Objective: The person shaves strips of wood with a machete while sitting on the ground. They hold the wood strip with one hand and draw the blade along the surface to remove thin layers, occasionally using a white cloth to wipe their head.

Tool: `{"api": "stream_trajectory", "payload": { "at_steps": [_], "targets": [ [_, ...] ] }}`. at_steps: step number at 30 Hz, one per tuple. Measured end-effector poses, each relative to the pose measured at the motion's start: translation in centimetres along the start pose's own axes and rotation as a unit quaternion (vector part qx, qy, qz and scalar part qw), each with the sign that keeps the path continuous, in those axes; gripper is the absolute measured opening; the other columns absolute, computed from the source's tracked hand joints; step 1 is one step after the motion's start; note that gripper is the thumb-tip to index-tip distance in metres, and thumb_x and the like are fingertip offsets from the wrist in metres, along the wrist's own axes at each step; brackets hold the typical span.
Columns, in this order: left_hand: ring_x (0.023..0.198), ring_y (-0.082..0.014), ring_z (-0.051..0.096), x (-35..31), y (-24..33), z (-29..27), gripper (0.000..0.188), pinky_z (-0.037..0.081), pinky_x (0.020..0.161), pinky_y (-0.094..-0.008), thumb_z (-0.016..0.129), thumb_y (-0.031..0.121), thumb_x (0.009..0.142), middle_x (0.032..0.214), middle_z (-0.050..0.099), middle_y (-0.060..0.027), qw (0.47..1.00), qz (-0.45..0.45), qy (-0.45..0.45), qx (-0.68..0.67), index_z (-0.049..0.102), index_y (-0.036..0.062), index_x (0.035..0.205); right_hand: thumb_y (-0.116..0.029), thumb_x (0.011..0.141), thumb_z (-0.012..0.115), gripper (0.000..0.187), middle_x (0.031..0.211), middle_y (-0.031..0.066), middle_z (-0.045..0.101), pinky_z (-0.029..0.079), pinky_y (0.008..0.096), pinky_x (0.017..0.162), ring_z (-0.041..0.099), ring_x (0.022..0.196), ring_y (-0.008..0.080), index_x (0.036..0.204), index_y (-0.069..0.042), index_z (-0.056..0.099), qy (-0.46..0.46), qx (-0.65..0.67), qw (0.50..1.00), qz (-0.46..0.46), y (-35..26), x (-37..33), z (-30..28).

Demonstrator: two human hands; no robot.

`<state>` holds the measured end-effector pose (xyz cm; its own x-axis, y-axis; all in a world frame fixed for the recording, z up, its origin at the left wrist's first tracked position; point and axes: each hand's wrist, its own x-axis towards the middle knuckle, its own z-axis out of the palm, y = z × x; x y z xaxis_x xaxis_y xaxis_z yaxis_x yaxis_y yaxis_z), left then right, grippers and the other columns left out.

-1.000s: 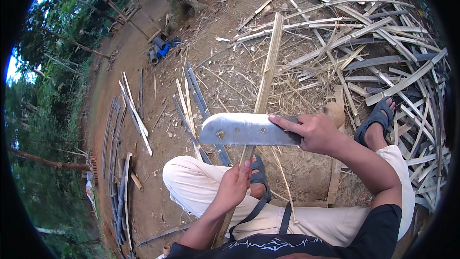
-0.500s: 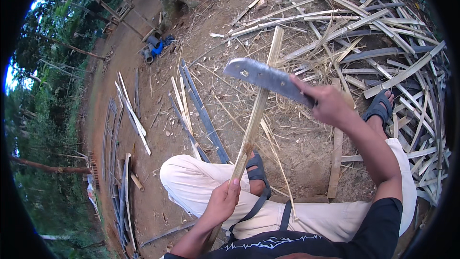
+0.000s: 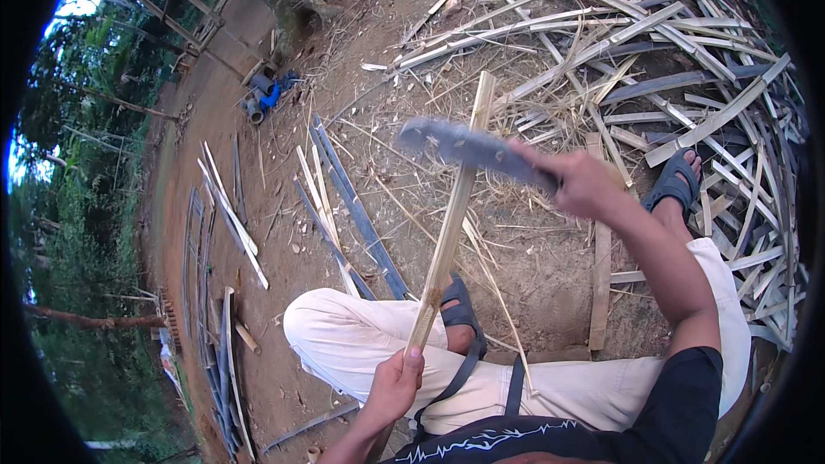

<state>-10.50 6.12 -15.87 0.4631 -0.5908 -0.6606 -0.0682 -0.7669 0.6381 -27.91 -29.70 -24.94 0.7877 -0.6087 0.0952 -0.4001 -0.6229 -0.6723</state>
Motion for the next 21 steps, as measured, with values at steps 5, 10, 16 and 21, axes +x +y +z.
{"api": "stream_trajectory", "payload": {
  "at_steps": [5,10,16,21],
  "targets": [
    [0.057,-0.0057,0.038,-0.7,-0.2,0.3,0.051,0.034,0.052,-0.0252,0.042,0.045,0.106,0.061,0.046,0.0035,0.999,-0.048,-0.007,-0.023,0.053,0.0051,0.077,0.002,0.082,0.058,0.081,0.079,0.0120,0.073,0.057,0.0374,0.061,0.069,0.062,0.0213,0.148,-0.041,0.041,-0.010,-0.022,0.997,-0.067,0.2,-0.6,0.7],
    [0.056,-0.0054,0.037,-1.2,-0.6,-0.2,0.051,0.032,0.050,-0.0245,0.042,0.046,0.106,0.061,0.044,0.0045,0.997,-0.074,-0.013,-0.010,0.051,0.0069,0.075,-0.001,0.083,0.060,0.077,0.076,0.0157,0.070,0.056,0.0362,0.070,0.068,0.063,0.0226,0.149,-0.035,0.042,-0.010,0.040,0.992,0.117,4.2,0.2,-1.2],
    [0.047,-0.0055,0.027,-0.9,-0.4,-0.8,0.049,0.024,0.042,-0.0239,0.036,0.053,0.105,0.058,0.033,0.0060,0.958,-0.162,-0.155,-0.177,0.050,0.0093,0.087,-0.001,0.085,0.060,0.075,0.082,0.0173,0.071,0.055,0.0330,0.076,0.069,0.072,0.0224,0.151,-0.029,0.040,0.163,0.087,0.982,0.038,4.9,0.5,2.4],
    [0.042,-0.0068,0.028,1.8,1.8,-0.9,0.049,0.025,0.039,-0.0218,0.031,0.056,0.105,0.059,0.038,0.0006,0.938,-0.116,-0.211,-0.250,0.045,0.0091,0.103,-0.005,0.085,0.064,0.077,0.086,0.0135,0.072,0.058,0.0331,0.065,0.067,0.064,0.0227,0.152,-0.033,0.037,0.025,0.125,0.990,0.065,0.2,-1.0,1.9]
  ]
}}
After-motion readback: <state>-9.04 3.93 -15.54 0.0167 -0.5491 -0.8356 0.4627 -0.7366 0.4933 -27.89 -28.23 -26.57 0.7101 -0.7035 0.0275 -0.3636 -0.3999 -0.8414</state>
